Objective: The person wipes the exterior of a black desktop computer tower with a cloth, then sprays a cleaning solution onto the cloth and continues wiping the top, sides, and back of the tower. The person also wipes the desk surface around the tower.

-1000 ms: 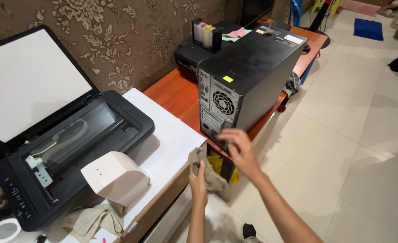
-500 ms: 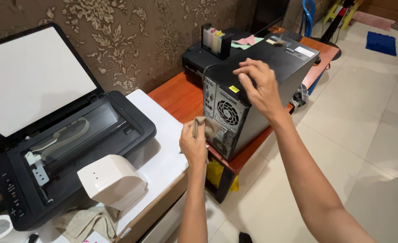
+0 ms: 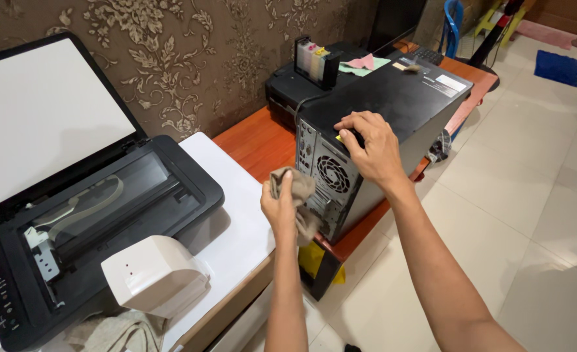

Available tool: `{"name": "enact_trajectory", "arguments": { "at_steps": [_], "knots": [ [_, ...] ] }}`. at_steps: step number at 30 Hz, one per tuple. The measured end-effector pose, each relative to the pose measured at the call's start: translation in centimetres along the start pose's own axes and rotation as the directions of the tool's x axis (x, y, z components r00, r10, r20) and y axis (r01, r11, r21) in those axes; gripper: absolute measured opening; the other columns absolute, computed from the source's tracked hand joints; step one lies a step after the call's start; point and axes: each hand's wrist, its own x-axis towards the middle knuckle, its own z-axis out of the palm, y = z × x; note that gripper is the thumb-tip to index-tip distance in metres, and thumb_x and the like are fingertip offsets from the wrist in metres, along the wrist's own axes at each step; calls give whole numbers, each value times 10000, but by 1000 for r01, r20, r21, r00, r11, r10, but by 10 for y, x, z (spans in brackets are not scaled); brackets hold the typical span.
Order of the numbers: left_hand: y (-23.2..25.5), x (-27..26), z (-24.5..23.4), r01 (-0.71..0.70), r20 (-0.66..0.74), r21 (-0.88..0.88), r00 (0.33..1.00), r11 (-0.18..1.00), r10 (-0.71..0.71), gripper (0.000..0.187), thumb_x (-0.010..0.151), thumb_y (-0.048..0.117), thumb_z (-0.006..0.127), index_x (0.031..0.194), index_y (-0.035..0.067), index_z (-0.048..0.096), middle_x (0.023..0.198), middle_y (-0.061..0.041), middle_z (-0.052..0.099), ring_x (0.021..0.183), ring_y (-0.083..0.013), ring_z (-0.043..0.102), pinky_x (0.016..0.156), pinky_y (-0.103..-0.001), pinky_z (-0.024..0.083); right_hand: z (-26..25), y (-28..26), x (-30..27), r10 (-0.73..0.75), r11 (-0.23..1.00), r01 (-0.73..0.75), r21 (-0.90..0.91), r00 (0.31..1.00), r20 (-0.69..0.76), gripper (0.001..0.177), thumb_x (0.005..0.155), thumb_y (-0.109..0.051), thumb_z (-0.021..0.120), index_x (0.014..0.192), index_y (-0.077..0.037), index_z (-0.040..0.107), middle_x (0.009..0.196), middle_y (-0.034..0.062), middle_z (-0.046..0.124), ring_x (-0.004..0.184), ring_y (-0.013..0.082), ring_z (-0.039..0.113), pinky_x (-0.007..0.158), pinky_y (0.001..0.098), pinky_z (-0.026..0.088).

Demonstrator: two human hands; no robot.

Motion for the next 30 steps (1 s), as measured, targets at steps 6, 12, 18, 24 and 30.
{"name": "enact_trajectory", "arguments": {
  "at_steps": [6,12,18,24,30],
  "knots": [
    [32,6,44,39,-35,277,999,960,-30,303,889,364,729,866,109,567,804,-58,631,710,-203,602,633,-351,500,0,-4,0,13,1000,-13,-21,1000,-2,170,943,-176,649,1032,-74,753,1121,77,714,1071,298,637,947,419,486],
    [51,-19,63,-401,96,188,916,897,390,301,975,279,635,1086,0,617,1101,-154,617,985,-298,636,871,-442,501,-1,-3,0,-10,1000,10,-18,1000,-9,178,926,-139,625,1029,-65,749,1124,79,715,1074,300,634,950,418,490],
    [42,-29,64,-535,137,216,845,817,517,324,1014,180,580,1262,-27,604,1261,-175,583,1150,-333,626,968,-446,505,0,-3,0,-13,1000,13,-11,1000,-22,210,890,-82,583,1017,-64,749,1121,71,719,1061,288,637,955,412,496],
    [30,-23,59,-576,138,257,816,776,561,317,985,113,598,1257,-46,631,1189,-175,619,1069,-328,662,897,-428,548,1,-3,-1,-9,1000,9,-28,1000,-16,221,891,-81,567,1024,-61,743,1121,68,713,1057,280,636,960,414,487],
    [22,-17,48,-332,60,248,943,910,327,251,964,151,638,1173,13,629,1055,-123,696,933,-247,719,825,-395,571,0,-3,-1,-12,999,12,-33,1000,-13,224,892,-86,570,1031,-70,745,1133,64,709,1066,280,633,963,412,476]
  ]
}}
